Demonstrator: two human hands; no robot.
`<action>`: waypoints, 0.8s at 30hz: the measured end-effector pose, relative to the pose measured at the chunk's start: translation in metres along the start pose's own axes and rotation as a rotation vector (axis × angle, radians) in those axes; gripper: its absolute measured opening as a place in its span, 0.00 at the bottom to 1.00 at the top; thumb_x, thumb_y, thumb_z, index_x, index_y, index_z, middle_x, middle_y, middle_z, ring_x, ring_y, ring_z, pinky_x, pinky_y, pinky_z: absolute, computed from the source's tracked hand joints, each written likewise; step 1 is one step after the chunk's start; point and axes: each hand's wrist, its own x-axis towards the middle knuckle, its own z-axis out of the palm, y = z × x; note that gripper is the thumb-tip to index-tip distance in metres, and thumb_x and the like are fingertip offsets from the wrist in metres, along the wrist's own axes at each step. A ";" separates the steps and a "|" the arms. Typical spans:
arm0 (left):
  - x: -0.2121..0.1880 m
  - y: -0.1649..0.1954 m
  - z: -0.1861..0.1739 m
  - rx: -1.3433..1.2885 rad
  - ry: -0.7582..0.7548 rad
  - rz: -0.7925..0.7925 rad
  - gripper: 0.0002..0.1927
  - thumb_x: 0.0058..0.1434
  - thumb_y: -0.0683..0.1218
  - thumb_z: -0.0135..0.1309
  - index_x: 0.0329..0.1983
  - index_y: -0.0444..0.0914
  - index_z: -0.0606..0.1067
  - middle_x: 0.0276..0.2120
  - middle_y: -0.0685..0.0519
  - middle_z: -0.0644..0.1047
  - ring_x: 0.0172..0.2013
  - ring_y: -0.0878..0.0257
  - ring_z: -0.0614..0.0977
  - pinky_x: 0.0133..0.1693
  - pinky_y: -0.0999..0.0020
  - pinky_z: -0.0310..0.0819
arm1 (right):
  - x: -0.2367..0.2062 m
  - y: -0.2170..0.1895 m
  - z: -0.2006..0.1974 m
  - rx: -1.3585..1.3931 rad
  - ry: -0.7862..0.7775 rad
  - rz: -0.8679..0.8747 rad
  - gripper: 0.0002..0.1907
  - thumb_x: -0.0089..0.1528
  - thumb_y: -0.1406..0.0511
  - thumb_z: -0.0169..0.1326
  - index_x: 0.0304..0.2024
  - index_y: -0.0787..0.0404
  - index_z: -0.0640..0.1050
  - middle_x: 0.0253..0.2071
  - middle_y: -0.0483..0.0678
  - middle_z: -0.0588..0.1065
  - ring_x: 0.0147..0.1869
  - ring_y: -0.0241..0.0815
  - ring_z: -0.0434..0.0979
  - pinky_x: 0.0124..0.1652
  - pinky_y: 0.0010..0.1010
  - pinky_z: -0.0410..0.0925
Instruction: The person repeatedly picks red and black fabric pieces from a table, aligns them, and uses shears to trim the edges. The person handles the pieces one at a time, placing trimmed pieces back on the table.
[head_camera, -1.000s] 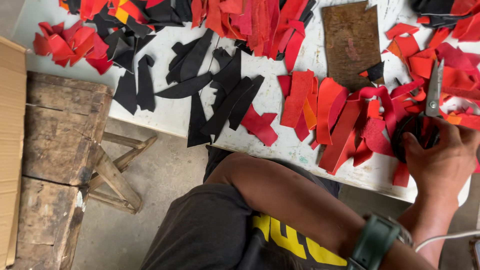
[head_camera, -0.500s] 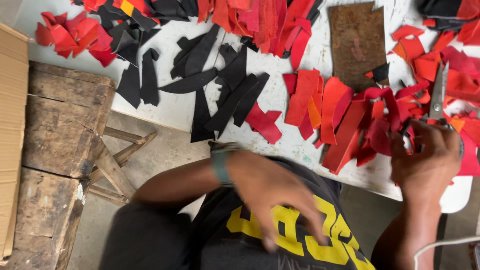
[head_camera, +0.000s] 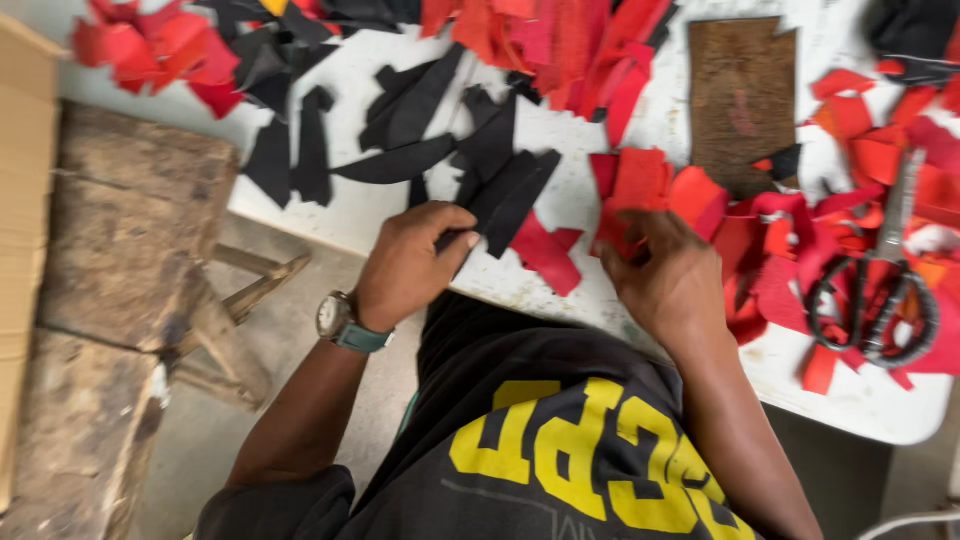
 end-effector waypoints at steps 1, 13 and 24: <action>0.001 0.005 0.013 -0.004 0.014 0.114 0.09 0.64 0.42 0.62 0.45 0.35 0.79 0.42 0.47 0.81 0.42 0.53 0.84 0.45 0.63 0.77 | 0.007 0.005 0.001 -0.020 -0.004 0.128 0.22 0.60 0.58 0.66 0.51 0.64 0.78 0.40 0.57 0.79 0.38 0.56 0.82 0.39 0.44 0.73; -0.014 0.046 0.099 -0.028 -0.275 0.410 0.09 0.64 0.43 0.57 0.46 0.37 0.77 0.49 0.51 0.76 0.46 0.55 0.82 0.49 0.61 0.77 | 0.016 0.042 0.020 -0.114 -0.034 -0.019 0.32 0.54 0.64 0.60 0.61 0.66 0.74 0.47 0.65 0.77 0.46 0.66 0.79 0.46 0.52 0.72; 0.032 0.039 0.135 0.326 -0.178 0.362 0.35 0.54 0.59 0.63 0.60 0.37 0.72 0.57 0.46 0.70 0.51 0.48 0.80 0.60 0.47 0.64 | 0.025 0.102 0.016 1.161 0.107 0.270 0.06 0.74 0.71 0.47 0.52 0.64 0.73 0.47 0.57 0.78 0.41 0.52 0.78 0.40 0.42 0.74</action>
